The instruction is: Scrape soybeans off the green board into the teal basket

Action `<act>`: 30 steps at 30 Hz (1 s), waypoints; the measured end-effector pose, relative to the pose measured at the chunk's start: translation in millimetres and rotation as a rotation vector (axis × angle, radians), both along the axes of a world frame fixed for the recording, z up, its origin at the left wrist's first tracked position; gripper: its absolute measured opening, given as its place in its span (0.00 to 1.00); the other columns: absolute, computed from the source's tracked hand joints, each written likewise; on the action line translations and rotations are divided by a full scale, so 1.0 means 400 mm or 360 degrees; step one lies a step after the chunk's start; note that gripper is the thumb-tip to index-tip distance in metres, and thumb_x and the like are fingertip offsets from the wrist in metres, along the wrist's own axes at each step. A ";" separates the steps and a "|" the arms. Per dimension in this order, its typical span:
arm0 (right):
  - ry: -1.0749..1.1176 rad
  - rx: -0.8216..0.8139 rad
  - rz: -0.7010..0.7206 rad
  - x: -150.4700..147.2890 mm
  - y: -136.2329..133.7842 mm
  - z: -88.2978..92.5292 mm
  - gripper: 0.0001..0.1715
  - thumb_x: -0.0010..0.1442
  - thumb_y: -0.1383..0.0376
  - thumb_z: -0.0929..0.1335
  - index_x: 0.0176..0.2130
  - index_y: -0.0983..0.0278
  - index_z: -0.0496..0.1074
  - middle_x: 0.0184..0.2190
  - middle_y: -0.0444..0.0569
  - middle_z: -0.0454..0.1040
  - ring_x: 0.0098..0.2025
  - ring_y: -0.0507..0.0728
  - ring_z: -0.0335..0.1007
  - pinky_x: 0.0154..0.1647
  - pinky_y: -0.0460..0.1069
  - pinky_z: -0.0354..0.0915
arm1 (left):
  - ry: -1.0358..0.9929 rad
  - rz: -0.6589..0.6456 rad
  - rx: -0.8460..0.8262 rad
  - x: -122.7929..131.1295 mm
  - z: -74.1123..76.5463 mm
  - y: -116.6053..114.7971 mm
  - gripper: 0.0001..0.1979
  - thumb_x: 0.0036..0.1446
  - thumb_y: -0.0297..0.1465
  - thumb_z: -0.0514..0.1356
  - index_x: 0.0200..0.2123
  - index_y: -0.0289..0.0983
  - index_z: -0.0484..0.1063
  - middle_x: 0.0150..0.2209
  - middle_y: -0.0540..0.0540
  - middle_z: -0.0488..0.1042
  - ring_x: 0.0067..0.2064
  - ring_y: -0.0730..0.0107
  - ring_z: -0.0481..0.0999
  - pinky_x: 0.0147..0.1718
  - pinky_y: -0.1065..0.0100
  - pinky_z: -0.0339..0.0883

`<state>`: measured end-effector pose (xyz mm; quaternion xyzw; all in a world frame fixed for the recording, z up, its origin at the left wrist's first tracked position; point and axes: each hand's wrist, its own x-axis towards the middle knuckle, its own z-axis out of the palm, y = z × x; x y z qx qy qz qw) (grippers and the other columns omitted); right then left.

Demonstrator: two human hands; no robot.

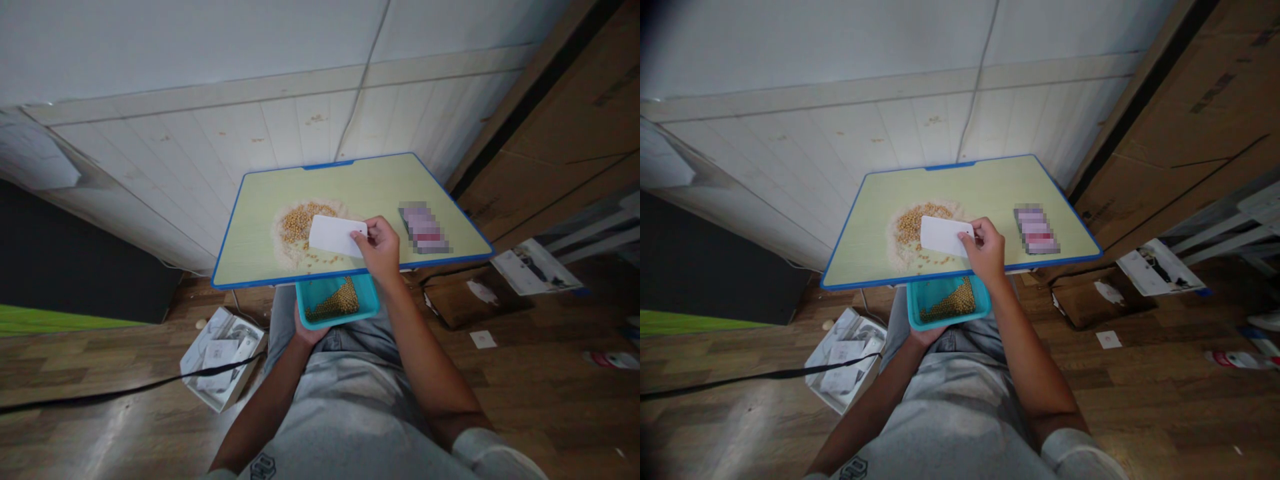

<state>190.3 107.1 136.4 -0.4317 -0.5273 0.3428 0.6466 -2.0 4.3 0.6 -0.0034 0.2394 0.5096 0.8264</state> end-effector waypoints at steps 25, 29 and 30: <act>0.0007 -0.0116 0.0372 0.007 -0.020 0.024 0.30 0.56 0.43 0.83 0.36 0.56 0.69 0.27 0.39 0.78 0.29 0.53 0.69 0.30 0.47 0.62 | 0.0140 0.0143 -0.0038 0.024 0.037 0.011 0.30 0.81 0.47 0.50 0.67 0.44 0.87 0.77 0.44 0.80 0.89 0.48 0.58 0.89 0.37 0.45; -0.0008 -0.0126 0.0394 0.009 -0.022 0.021 0.30 0.56 0.42 0.84 0.36 0.56 0.70 0.27 0.39 0.77 0.29 0.54 0.69 0.30 0.47 0.62 | 0.0137 0.0165 -0.0034 0.025 0.038 0.013 0.29 0.81 0.47 0.50 0.62 0.44 0.89 0.75 0.45 0.83 0.89 0.50 0.60 0.90 0.41 0.45; -0.0008 -0.0129 0.0395 0.010 -0.023 0.019 0.31 0.56 0.42 0.84 0.36 0.56 0.70 0.28 0.39 0.78 0.29 0.54 0.69 0.30 0.47 0.62 | 0.0126 0.0170 -0.0036 0.025 0.036 0.013 0.29 0.81 0.46 0.51 0.62 0.44 0.90 0.75 0.45 0.83 0.89 0.50 0.60 0.90 0.41 0.45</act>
